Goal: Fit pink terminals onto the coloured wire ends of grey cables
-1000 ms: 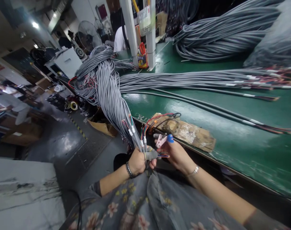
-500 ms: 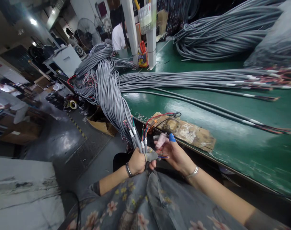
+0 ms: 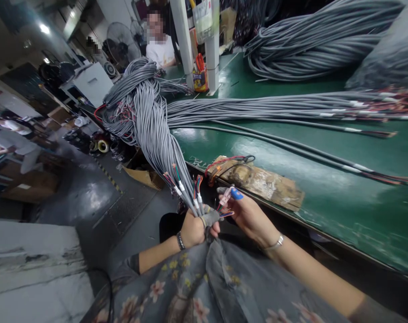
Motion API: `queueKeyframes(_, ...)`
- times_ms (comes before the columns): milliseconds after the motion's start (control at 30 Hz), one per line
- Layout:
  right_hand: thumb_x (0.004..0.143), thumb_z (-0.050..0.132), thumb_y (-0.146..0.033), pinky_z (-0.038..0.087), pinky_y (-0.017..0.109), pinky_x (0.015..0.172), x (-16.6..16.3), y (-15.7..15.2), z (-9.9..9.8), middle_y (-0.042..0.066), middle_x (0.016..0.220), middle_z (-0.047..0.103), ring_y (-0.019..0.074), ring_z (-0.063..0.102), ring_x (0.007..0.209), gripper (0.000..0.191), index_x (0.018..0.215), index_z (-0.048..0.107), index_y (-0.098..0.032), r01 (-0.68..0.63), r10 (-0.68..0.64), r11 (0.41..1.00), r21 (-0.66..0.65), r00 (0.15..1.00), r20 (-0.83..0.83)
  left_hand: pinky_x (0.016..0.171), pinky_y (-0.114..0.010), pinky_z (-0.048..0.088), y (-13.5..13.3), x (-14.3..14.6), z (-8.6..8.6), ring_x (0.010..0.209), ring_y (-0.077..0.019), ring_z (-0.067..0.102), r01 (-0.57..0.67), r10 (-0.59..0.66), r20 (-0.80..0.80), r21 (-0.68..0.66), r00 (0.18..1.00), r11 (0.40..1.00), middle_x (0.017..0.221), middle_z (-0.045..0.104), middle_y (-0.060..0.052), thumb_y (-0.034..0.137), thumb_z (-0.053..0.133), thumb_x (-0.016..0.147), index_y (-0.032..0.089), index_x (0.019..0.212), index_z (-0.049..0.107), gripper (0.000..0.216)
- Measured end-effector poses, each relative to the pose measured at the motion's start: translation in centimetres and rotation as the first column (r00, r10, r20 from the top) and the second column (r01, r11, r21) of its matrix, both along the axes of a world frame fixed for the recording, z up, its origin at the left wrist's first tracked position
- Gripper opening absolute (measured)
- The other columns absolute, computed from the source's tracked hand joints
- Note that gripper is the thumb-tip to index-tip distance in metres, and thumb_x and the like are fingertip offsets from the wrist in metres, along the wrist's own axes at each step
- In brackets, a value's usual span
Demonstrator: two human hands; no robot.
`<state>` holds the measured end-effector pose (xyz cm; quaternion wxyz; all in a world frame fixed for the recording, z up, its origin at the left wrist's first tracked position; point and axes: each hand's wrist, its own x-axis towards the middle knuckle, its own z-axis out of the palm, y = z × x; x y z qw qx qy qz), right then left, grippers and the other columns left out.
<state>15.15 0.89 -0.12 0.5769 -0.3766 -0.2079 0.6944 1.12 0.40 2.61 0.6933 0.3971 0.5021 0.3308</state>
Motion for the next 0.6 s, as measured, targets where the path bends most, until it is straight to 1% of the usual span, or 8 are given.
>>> queueKeyframes(133, 0.055, 0.081, -0.061, 0.043, 0.028, 0.055, 0.13, 0.13, 0.03, 0.001, 0.065, 0.064, 0.0150, 0.053, 0.058, 0.046, 0.069, 0.067, -0.020, 0.015, -0.015, 1.000, -0.020, 1.000, 0.015, 0.034, -0.020, 0.032, 0.27, 0.38, -0.27, 0.031, -0.0075, 0.044, -0.041, 0.042, 0.020, -0.027, 0.999, 0.999, 0.040, 0.054, -0.001, 0.045, 0.076, 0.050, 0.015, 0.046, 0.053, 0.037)
queueKeyframes(233, 0.056, 0.080, -0.061, 0.042, 0.028, 0.053, 0.23, 0.21, -0.02, 0.000, 0.060, 0.062, 0.0137, 0.050, 0.053, 0.045, 0.064, 0.065, -0.020, 0.009, -0.008, 1.000, -0.017, 0.999, 0.042, 0.034, -0.019, 0.032, 0.36, 0.48, -0.47, 0.031, -0.0070, 0.043, -0.046, 0.047, 0.020, -0.038, 0.999, 0.998, 0.039, 0.053, 0.000, 0.043, 0.075, 0.050, 0.015, 0.045, 0.053, 0.036)
queueKeyframes(333, 0.059, 0.079, -0.060, 0.044, 0.030, 0.057, 0.29, 0.22, -0.14, 0.002, 0.065, 0.065, 0.0157, 0.054, 0.057, 0.042, 0.068, 0.067, -0.020, 0.024, -0.024, 1.000, 0.000, 0.998, 0.050, 0.034, -0.020, 0.032, 0.38, 0.46, -0.62, 0.031, -0.0069, 0.043, -0.044, 0.044, 0.012, -0.040, 0.999, 0.998, 0.039, 0.053, 0.000, 0.043, 0.075, 0.050, 0.015, 0.046, 0.053, 0.035)
queueKeyframes(467, 0.059, 0.080, -0.059, 0.047, 0.032, 0.065, 0.32, 0.21, -0.34, 0.004, 0.075, 0.071, 0.0185, 0.060, 0.067, 0.041, 0.074, 0.070, -0.022, 0.039, -0.038, 0.999, -0.027, 0.999, 0.036, 0.034, -0.020, 0.032, 0.41, 0.37, -0.88, 0.031, -0.0073, 0.044, -0.008, 0.008, -0.001, -0.038, 1.000, 0.999, 0.039, 0.053, -0.001, 0.043, 0.075, 0.051, 0.015, 0.045, 0.053, 0.036)
queueKeyframes(600, 0.053, 0.082, -0.060, 0.048, 0.030, 0.062, 0.32, 0.10, -0.13, 0.003, 0.075, 0.070, 0.0172, 0.060, 0.066, 0.044, 0.072, 0.069, -0.022, 0.034, -0.034, 0.998, -0.050, 0.999, 0.005, 0.034, -0.019, 0.032, 0.36, 0.16, -0.97, 0.031, -0.0076, 0.045, 0.009, -0.009, -0.006, -0.033, 1.000, 0.999, 0.039, 0.054, -0.001, 0.043, 0.076, 0.051, 0.015, 0.044, 0.054, 0.037)
